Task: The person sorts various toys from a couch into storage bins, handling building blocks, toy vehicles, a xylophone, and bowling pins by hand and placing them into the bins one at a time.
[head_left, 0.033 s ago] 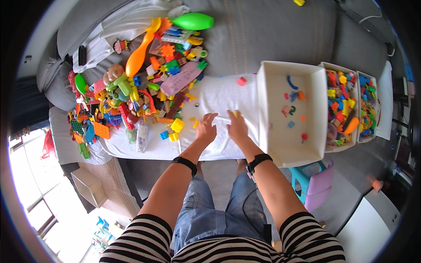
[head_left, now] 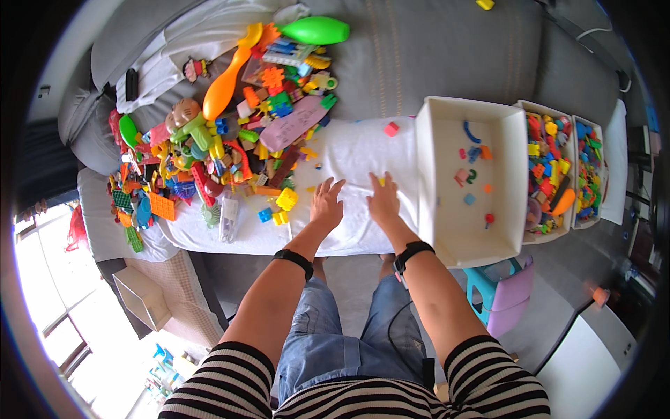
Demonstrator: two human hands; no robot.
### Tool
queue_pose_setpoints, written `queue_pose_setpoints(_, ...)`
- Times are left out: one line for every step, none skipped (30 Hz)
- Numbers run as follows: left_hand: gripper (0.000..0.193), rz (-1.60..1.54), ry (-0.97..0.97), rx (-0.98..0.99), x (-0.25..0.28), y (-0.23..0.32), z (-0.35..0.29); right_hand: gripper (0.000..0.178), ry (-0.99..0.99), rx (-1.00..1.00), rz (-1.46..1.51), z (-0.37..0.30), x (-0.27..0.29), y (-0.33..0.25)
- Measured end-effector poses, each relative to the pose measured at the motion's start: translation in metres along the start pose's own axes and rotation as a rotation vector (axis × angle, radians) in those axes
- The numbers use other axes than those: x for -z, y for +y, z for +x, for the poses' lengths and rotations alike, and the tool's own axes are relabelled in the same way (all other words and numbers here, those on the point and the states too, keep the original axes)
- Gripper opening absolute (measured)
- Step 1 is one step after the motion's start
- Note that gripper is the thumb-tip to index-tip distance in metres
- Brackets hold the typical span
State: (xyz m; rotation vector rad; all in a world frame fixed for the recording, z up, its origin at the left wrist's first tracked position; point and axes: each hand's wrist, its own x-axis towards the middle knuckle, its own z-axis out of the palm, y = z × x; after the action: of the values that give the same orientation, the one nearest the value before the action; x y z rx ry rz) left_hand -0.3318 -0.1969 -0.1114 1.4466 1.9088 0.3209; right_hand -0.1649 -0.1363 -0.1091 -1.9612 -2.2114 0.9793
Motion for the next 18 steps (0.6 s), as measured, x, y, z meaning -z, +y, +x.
queue_pose_setpoints(0.063,-0.007,-0.005,0.018,0.008,-0.003,-0.006,0.051,-0.006,-0.009,0.02,0.002,-0.01,0.002)
queue_pose_setpoints(0.066,0.172,-0.028,0.024,0.016,-0.006,-0.012,0.045,-0.048,0.004,0.136,0.012,-0.013,0.012)
queue_pose_setpoints(0.069,0.353,-0.053,0.023,0.024,-0.009,-0.015,0.043,-0.003,0.031,0.113,0.008,-0.026,0.01)
queue_pose_setpoints(0.075,0.35,-0.051,-0.024,0.033,-0.017,-0.008,0.044,-0.064,0.128,0.163,0.015,-0.037,0.007)
queue_pose_setpoints(0.075,0.484,-0.076,-0.071,0.039,-0.022,-0.002,0.046,-0.123,0.222,0.211,0.024,-0.045,0.006)
queue_pose_setpoints(0.069,0.524,-0.09,-0.083,0.042,-0.032,-0.004,0.046,-0.132,0.218,0.211,0.024,-0.053,-0.004)
queue_pose_setpoints(0.064,0.567,-0.106,-0.084,0.044,-0.044,-0.01,0.047,-0.168,0.297,0.206,0.02,-0.059,-0.022)
queue_pose_setpoints(0.064,0.566,-0.113,-0.07,0.046,-0.054,-0.015,0.048,-0.201,0.373,0.201,0.016,-0.063,-0.037)
queue_pose_setpoints(0.057,0.605,-0.064,-0.127,0.051,-0.07,-0.018,0.048,-0.209,0.378,0.21,0.01,-0.066,-0.057)
queue_pose_setpoints(0.05,0.64,-0.016,-0.192,0.057,-0.083,-0.019,0.049,-0.191,0.356,0.145,0.004,-0.07,-0.072)
queue_pose_setpoints(0.05,0.646,-0.021,-0.188,0.062,-0.095,-0.023,0.05,-0.174,0.335,0.081,-0.002,-0.073,-0.087)
queue_pose_setpoints(0.045,0.595,-0.075,-0.188,0.064,-0.099,-0.023,0.051,-0.145,0.305,0.059,-0.001,-0.081,-0.085)
queue_pose_setpoints(0.04,0.543,-0.127,-0.192,0.062,-0.102,-0.02,0.051,-0.133,0.295,0.05,0.004,-0.088,-0.078)
queue_pose_setpoints(0.039,0.503,-0.038,-0.275,0.063,-0.107,-0.016,0.051,-0.203,0.274,0.04,0.01,-0.093,-0.071)
queue_pose_setpoints(0.039,0.493,-0.04,-0.289,0.063,-0.106,-0.01,0.052,-0.279,0.249,0.029,0.015,-0.099,-0.06)
queue_pose_setpoints(0.039,0.376,-0.028,-0.313,0.068,-0.1,-0.003,0.052,-0.271,0.238,0.02,0.019,-0.102,-0.051)
queue_pose_setpoints(0.039,0.257,-0.017,-0.337,0.072,-0.094,0.003,0.051,-0.109,0.192,0.19,0.024,-0.104,-0.042)
queue_pose_setpoints(0.039,0.246,-0.02,-0.35,0.075,-0.085,0.009,0.051,0.055,0.145,0.356,0.027,-0.104,-0.034)
